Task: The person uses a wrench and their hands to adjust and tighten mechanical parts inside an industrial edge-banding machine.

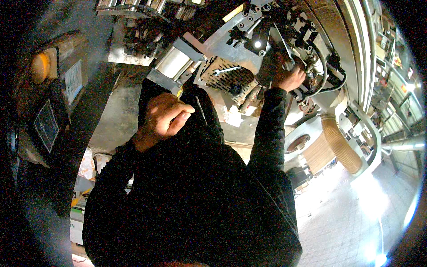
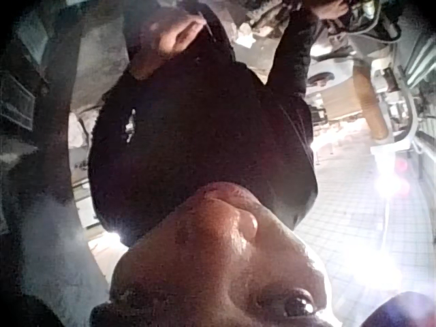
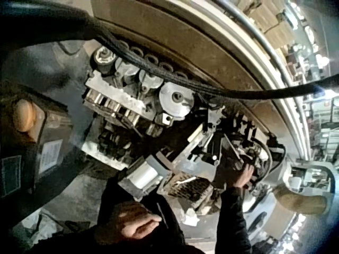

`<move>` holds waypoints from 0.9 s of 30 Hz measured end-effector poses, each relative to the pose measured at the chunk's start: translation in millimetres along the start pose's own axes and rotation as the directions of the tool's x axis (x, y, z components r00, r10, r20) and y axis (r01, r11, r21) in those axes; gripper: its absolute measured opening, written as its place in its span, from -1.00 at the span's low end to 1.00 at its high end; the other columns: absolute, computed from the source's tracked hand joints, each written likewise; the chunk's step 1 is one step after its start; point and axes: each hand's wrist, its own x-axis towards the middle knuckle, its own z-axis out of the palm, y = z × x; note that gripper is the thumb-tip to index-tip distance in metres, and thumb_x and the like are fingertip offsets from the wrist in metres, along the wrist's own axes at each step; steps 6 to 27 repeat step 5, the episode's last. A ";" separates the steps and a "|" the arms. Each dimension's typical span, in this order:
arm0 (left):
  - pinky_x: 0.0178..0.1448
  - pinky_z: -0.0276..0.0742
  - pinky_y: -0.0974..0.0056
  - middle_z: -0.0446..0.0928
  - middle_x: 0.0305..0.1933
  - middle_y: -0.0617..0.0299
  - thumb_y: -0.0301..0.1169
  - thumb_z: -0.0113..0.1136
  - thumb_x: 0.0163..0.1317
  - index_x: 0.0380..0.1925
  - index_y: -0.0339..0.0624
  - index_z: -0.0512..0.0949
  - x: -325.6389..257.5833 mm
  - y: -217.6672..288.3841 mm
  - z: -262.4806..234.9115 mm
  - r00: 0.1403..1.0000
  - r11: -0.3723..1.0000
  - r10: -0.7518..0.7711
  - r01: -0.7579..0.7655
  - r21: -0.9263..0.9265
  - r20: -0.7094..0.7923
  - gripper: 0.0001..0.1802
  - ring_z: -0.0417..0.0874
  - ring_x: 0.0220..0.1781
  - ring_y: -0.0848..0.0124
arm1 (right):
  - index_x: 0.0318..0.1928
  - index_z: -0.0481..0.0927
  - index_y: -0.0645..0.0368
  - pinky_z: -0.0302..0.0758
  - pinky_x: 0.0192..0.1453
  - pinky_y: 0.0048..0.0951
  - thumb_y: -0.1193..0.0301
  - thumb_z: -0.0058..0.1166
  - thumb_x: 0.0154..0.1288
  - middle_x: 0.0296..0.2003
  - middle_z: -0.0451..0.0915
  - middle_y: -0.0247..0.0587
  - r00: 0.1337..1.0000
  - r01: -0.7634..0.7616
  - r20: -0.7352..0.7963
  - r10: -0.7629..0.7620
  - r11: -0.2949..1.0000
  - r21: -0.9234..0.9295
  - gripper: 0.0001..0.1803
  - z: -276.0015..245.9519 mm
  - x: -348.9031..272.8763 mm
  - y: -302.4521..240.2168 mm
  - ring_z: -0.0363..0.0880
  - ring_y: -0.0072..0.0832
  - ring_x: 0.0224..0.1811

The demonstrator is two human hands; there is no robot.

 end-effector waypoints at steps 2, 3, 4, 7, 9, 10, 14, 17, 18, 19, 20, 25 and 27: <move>-0.20 0.59 0.16 0.65 -0.41 0.27 -0.38 0.37 0.26 -0.35 -0.08 0.67 2.8 1.0 3.4 1.000 1.000 0.024 -0.024 0.000 0.003 -0.93 0.69 -0.37 0.23 | -0.07 0.75 0.12 0.55 0.15 -0.07 -0.27 0.53 -0.04 -0.04 0.76 -0.04 0.977 -0.177 0.125 0.175 0.984 0.003 -0.24 -14.5 23.8 -43.3 0.69 -0.04 0.05; -0.20 0.59 0.16 0.65 -0.41 0.28 -0.37 0.37 0.26 -0.34 -0.08 0.67 5.0 3.5 3.7 0.999 0.999 0.033 -0.033 -0.002 0.006 -0.93 0.69 -0.37 0.24 | -0.07 0.76 0.09 0.56 0.15 -0.07 -0.27 0.53 -0.04 -0.05 0.76 -0.02 0.978 -0.176 0.121 0.169 0.983 0.051 -0.25 -12.7 29.7 -44.8 0.71 -0.05 0.04; -0.20 0.59 0.16 0.66 -0.40 0.28 -0.36 0.37 0.26 -0.33 -0.08 0.67 6.4 5.3 4.1 0.999 0.999 0.040 -0.040 -0.003 0.011 -0.92 0.69 -0.36 0.24 | -0.07 0.76 0.06 0.57 0.16 -0.06 -0.27 0.53 -0.04 -0.06 0.77 -0.01 0.979 -0.176 0.120 0.164 0.979 0.100 -0.26 -1.9 34.3 -47.1 0.72 -0.05 0.03; -0.15 0.60 0.18 0.67 -0.38 0.26 -0.36 0.37 0.27 -0.30 -0.06 0.67 6.9 6.6 4.1 0.999 0.999 0.037 -0.037 0.009 0.035 -0.92 0.70 -0.33 0.24 | -0.07 0.76 0.06 0.57 0.16 -0.06 -0.27 0.53 -0.04 -0.06 0.77 -0.01 0.979 -0.179 0.120 0.167 0.979 0.101 -0.26 -1.5 32.9 -44.9 0.72 -0.05 0.03; -0.15 0.60 0.18 0.67 -0.38 0.26 -0.36 0.37 0.27 -0.30 -0.06 0.67 6.9 6.6 4.1 0.999 0.999 0.037 -0.037 0.009 0.035 -0.92 0.70 -0.33 0.24 | -0.07 0.76 0.06 0.57 0.16 -0.06 -0.27 0.53 -0.04 -0.06 0.77 -0.01 0.979 -0.179 0.120 0.167 0.979 0.101 -0.26 -1.5 32.9 -44.9 0.72 -0.05 0.03; -0.15 0.60 0.18 0.67 -0.38 0.26 -0.36 0.37 0.27 -0.30 -0.06 0.67 6.9 6.6 4.1 0.999 0.999 0.037 -0.037 0.009 0.035 -0.92 0.70 -0.33 0.24 | -0.07 0.76 0.06 0.57 0.16 -0.06 -0.27 0.53 -0.04 -0.06 0.77 -0.01 0.979 -0.179 0.120 0.167 0.979 0.101 -0.26 -1.5 32.9 -44.9 0.72 -0.05 0.03; -0.15 0.60 0.18 0.67 -0.38 0.26 -0.36 0.37 0.27 -0.30 -0.06 0.67 6.9 6.6 4.1 0.999 0.999 0.037 -0.037 0.009 0.035 -0.92 0.70 -0.33 0.24 | -0.07 0.76 0.06 0.57 0.16 -0.06 -0.27 0.53 -0.04 -0.06 0.77 -0.01 0.979 -0.179 0.120 0.167 0.979 0.101 -0.26 -1.5 32.9 -44.9 0.72 -0.05 0.03; -0.15 0.60 0.18 0.67 -0.38 0.26 -0.36 0.37 0.27 -0.30 -0.06 0.67 6.9 6.6 4.1 0.999 0.999 0.037 -0.037 0.009 0.035 -0.92 0.70 -0.33 0.24 | -0.07 0.76 0.06 0.57 0.16 -0.06 -0.27 0.53 -0.04 -0.06 0.77 -0.01 0.979 -0.179 0.120 0.167 0.979 0.101 -0.26 -1.5 32.9 -44.9 0.72 -0.05 0.03; -0.15 0.60 0.18 0.67 -0.38 0.26 -0.36 0.37 0.27 -0.30 -0.06 0.67 6.9 6.6 4.1 0.999 0.999 0.037 -0.037 0.009 0.035 -0.92 0.70 -0.33 0.24 | -0.07 0.76 0.06 0.57 0.16 -0.06 -0.27 0.53 -0.04 -0.06 0.77 -0.01 0.979 -0.179 0.120 0.167 0.979 0.101 -0.26 -1.5 32.9 -44.9 0.72 -0.05 0.03; -0.15 0.60 0.18 0.67 -0.38 0.26 -0.36 0.37 0.27 -0.30 -0.06 0.67 6.9 6.6 4.1 0.999 0.999 0.037 -0.037 0.009 0.035 -0.92 0.70 -0.33 0.24 | -0.07 0.76 0.06 0.57 0.16 -0.06 -0.27 0.53 -0.04 -0.06 0.77 -0.01 0.979 -0.179 0.120 0.167 0.979 0.101 -0.26 -1.5 32.9 -44.9 0.72 -0.05 0.03; -0.15 0.60 0.18 0.67 -0.38 0.26 -0.36 0.37 0.27 -0.30 -0.06 0.67 6.9 6.6 4.1 0.999 0.999 0.037 -0.037 0.009 0.035 -0.92 0.70 -0.33 0.24 | -0.07 0.76 0.06 0.57 0.16 -0.06 -0.27 0.53 -0.04 -0.06 0.77 -0.01 0.979 -0.179 0.120 0.167 0.979 0.101 -0.26 -1.5 32.9 -44.9 0.72 -0.05 0.03; -0.15 0.60 0.18 0.67 -0.38 0.26 -0.36 0.37 0.27 -0.30 -0.06 0.67 6.9 6.6 4.1 0.999 0.999 0.037 -0.037 0.009 0.035 -0.92 0.70 -0.33 0.24 | -0.07 0.76 0.06 0.57 0.16 -0.06 -0.27 0.53 -0.04 -0.06 0.77 -0.01 0.979 -0.179 0.120 0.167 0.979 0.101 -0.26 -1.5 32.9 -44.9 0.72 -0.05 0.03; -0.15 0.60 0.18 0.67 -0.38 0.26 -0.36 0.37 0.27 -0.30 -0.06 0.67 6.9 6.6 4.1 0.999 0.999 0.037 -0.037 0.009 0.035 -0.92 0.70 -0.33 0.24 | -0.07 0.76 0.06 0.57 0.16 -0.06 -0.27 0.53 -0.04 -0.06 0.77 -0.01 0.979 -0.179 0.120 0.167 0.979 0.101 -0.26 -1.5 32.9 -44.9 0.72 -0.05 0.03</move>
